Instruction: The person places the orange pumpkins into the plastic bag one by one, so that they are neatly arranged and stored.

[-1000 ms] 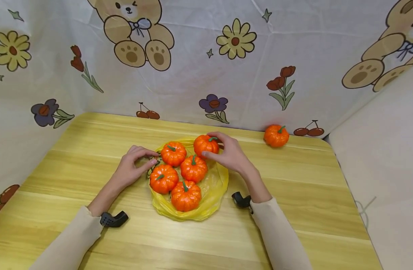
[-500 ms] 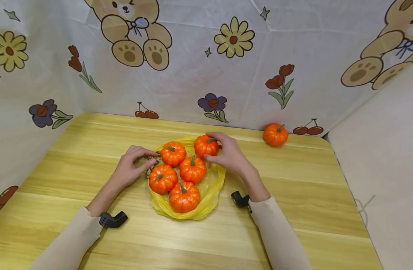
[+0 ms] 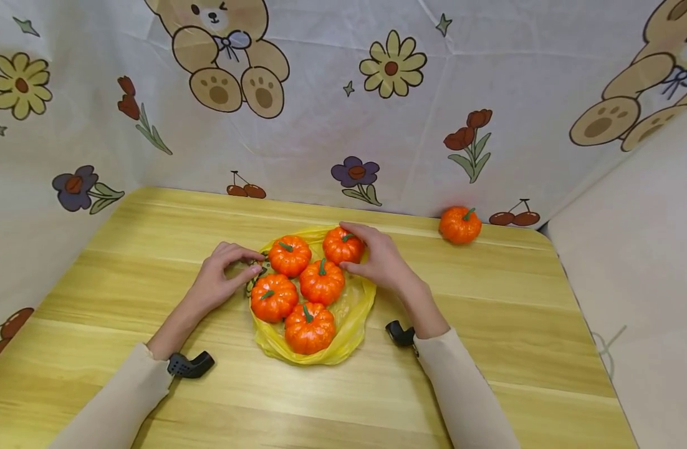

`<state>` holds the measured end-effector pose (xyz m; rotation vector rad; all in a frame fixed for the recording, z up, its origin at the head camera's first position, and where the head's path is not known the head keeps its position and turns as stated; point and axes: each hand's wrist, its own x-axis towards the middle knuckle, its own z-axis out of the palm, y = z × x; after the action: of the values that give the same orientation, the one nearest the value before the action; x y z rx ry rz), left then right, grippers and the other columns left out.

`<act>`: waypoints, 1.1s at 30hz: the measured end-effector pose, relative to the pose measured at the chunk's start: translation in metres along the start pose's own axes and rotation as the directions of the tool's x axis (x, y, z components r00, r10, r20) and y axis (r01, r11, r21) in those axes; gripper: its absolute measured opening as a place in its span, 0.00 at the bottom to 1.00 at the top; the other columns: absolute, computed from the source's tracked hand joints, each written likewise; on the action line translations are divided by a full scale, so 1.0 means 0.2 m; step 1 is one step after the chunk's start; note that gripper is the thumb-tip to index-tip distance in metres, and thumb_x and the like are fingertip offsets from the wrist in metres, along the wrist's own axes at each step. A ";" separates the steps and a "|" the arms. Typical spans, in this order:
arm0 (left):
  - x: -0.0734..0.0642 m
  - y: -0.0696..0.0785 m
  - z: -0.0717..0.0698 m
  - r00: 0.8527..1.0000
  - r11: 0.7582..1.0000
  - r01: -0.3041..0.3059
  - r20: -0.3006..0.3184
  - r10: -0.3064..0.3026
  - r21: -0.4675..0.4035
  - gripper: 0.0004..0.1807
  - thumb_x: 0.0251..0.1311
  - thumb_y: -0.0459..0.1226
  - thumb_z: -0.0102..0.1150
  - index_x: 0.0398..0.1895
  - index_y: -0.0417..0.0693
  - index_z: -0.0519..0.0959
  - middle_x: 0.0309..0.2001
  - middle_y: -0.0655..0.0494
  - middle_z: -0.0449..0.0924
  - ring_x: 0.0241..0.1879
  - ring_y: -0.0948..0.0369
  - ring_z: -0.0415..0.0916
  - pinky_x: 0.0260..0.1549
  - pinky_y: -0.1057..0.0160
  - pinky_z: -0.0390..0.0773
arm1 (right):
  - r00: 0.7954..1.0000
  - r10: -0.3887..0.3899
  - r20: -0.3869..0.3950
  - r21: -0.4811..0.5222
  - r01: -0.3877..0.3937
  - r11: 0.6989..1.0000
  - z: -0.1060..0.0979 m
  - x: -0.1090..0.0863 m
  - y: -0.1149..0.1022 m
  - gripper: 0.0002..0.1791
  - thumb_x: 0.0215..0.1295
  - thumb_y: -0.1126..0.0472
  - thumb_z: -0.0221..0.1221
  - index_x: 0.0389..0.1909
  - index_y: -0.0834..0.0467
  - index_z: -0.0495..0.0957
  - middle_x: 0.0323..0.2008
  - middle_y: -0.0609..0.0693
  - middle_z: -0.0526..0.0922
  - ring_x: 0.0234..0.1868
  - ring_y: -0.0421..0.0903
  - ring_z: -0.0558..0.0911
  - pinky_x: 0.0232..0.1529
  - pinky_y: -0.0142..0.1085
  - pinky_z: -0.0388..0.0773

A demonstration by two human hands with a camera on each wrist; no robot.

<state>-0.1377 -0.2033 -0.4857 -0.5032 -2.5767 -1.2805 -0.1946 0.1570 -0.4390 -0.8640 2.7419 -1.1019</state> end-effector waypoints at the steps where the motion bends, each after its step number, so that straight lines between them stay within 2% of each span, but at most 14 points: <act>1: 0.00 0.00 0.00 1.000 1.000 0.001 0.002 -0.001 0.004 0.11 0.66 0.41 0.72 0.49 0.51 0.89 0.45 0.57 0.88 0.47 0.57 0.71 0.50 0.55 0.68 | 1.000 0.000 0.000 -0.005 0.000 1.000 0.00 0.00 0.00 0.44 0.62 0.59 0.76 0.77 0.56 0.69 0.74 0.56 0.74 0.73 0.57 0.75 0.72 0.53 0.72; 7: 0.01 0.00 0.00 1.000 1.000 0.009 0.009 -0.009 0.015 0.11 0.67 0.42 0.72 0.49 0.51 0.89 0.46 0.57 0.88 0.48 0.59 0.71 0.50 0.55 0.68 | 1.000 0.013 0.006 -0.022 -0.013 1.000 -0.01 -0.01 0.00 0.48 0.61 0.58 0.76 0.80 0.56 0.64 0.76 0.57 0.71 0.75 0.59 0.72 0.74 0.55 0.67; 13: 0.01 0.01 0.00 1.000 1.000 0.005 0.007 -0.005 0.007 0.11 0.66 0.42 0.72 0.49 0.51 0.89 0.46 0.57 0.88 0.48 0.58 0.71 0.50 0.55 0.68 | 1.000 0.017 -0.006 0.050 -0.017 0.999 -0.05 -0.02 0.01 0.47 0.62 0.55 0.76 0.79 0.57 0.64 0.77 0.56 0.69 0.76 0.58 0.69 0.73 0.58 0.69; 17: 0.01 0.00 0.00 1.000 1.000 0.017 0.014 -0.018 0.007 0.11 0.67 0.42 0.72 0.50 0.52 0.89 0.46 0.58 0.88 0.48 0.59 0.70 0.50 0.56 0.67 | 0.998 0.038 -0.055 0.085 -0.034 0.996 -0.09 -0.03 0.04 0.44 0.64 0.53 0.75 0.78 0.56 0.66 0.76 0.56 0.70 0.77 0.58 0.68 0.73 0.60 0.68; 20: 0.00 0.01 0.00 1.000 1.000 0.023 0.012 -0.023 0.008 0.11 0.67 0.42 0.72 0.50 0.52 0.89 0.46 0.58 0.88 0.48 0.59 0.70 0.51 0.56 0.67 | 0.990 0.065 -0.126 0.088 -0.054 0.995 -0.12 -0.03 0.06 0.42 0.67 0.52 0.72 0.78 0.57 0.67 0.75 0.57 0.71 0.76 0.59 0.68 0.73 0.60 0.68; 23: 0.00 0.01 0.00 1.000 1.000 0.020 0.008 -0.020 0.005 0.11 0.66 0.42 0.72 0.50 0.52 0.89 0.46 0.58 0.88 0.48 0.59 0.70 0.51 0.56 0.68 | 0.971 0.090 -0.223 0.072 -0.076 0.994 -0.16 -0.04 0.08 0.39 0.69 0.52 0.70 0.77 0.58 0.68 0.75 0.58 0.72 0.75 0.59 0.69 0.73 0.60 0.67; 25: 0.00 0.01 0.00 1.000 1.000 0.018 0.008 -0.018 0.003 0.11 0.67 0.42 0.72 0.50 0.52 0.89 0.46 0.57 0.88 0.48 0.59 0.70 0.51 0.56 0.68 | 0.950 0.105 -0.294 0.053 -0.093 0.994 -0.18 -0.05 0.10 0.38 0.69 0.52 0.70 0.76 0.59 0.69 0.74 0.59 0.73 0.74 0.60 0.70 0.73 0.60 0.67; 33: 0.00 0.01 0.01 1.000 1.000 0.012 0.011 -0.012 0.004 0.11 0.67 0.41 0.72 0.50 0.51 0.89 0.46 0.57 0.88 0.49 0.59 0.70 0.51 0.56 0.67 | 0.844 0.168 -0.509 0.025 -0.181 0.983 -0.27 -0.11 0.15 0.35 0.69 0.53 0.70 0.72 0.60 0.73 0.70 0.60 0.77 0.71 0.61 0.73 0.72 0.58 0.68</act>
<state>-0.1363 -0.2013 -0.4852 -0.4961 -2.5952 -1.2798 -0.2051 0.2199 -0.4214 -0.3347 3.1695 -1.4337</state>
